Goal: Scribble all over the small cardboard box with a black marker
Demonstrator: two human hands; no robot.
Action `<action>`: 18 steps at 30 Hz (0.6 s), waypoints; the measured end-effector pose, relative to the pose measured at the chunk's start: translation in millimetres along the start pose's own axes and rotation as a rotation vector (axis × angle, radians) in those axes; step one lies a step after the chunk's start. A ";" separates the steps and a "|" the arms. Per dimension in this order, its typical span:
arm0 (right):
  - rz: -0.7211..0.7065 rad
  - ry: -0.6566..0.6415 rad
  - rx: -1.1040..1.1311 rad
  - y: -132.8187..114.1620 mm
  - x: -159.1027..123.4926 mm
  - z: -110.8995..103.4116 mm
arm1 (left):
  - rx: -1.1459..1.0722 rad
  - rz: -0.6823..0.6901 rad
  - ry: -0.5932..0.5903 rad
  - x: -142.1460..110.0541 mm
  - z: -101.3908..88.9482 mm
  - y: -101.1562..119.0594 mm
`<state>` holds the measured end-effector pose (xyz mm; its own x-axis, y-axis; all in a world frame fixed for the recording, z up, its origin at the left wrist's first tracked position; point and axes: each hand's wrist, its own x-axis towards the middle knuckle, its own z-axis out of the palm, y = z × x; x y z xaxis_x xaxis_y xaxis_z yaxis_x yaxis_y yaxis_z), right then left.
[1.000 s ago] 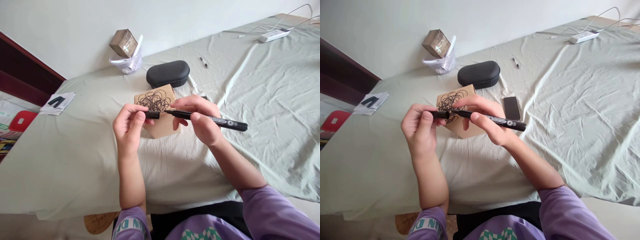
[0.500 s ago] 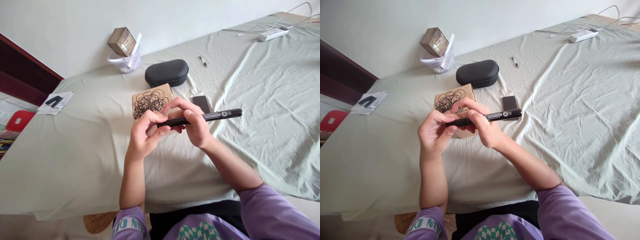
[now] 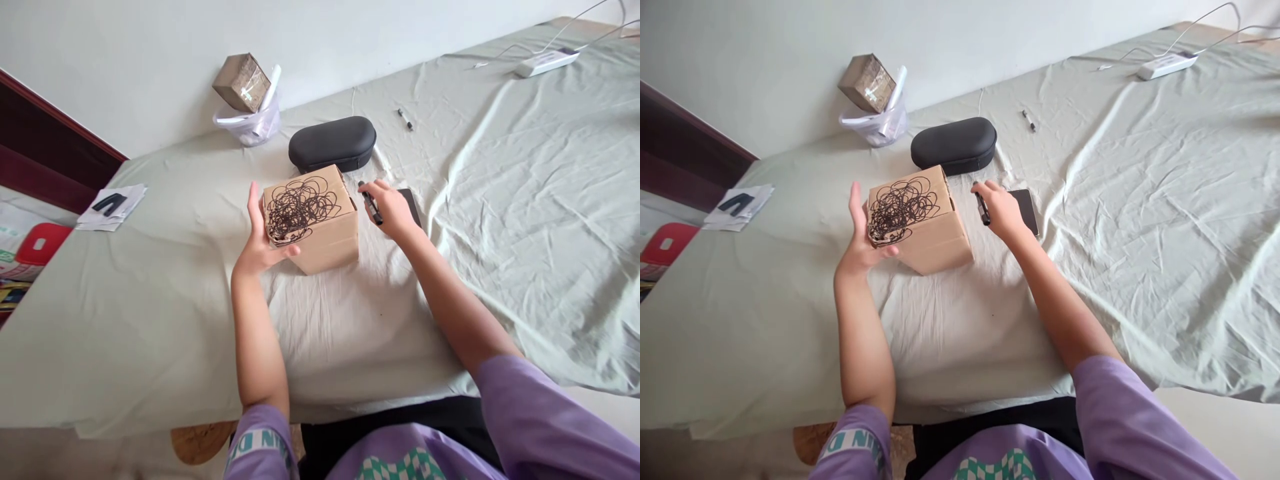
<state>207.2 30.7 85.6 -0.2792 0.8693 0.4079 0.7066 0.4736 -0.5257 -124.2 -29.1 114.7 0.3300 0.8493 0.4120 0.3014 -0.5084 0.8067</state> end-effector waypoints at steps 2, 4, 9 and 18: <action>0.033 -0.171 -0.186 16.0 -3.3 18.7 | -0.049 -0.022 -0.048 1.6 5.0 -8.4; 0.063 -0.253 -0.247 23.1 -7.2 34.2 | -0.068 -0.020 -0.048 2.5 10.8 -7.9; 0.262 -0.221 -0.320 25.0 -8.5 38.4 | -0.051 -0.014 -0.004 3.2 14.5 -5.0; 0.964 -0.297 -0.314 26.1 1.1 -6.5 | -0.029 0.040 0.104 8.7 21.6 -11.3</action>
<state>229.6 43.1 77.2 0.3721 0.8783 -0.3002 0.8390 -0.4566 -0.2959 -105.4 -19.0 100.0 0.2461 0.8393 0.4848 0.2629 -0.5392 0.8001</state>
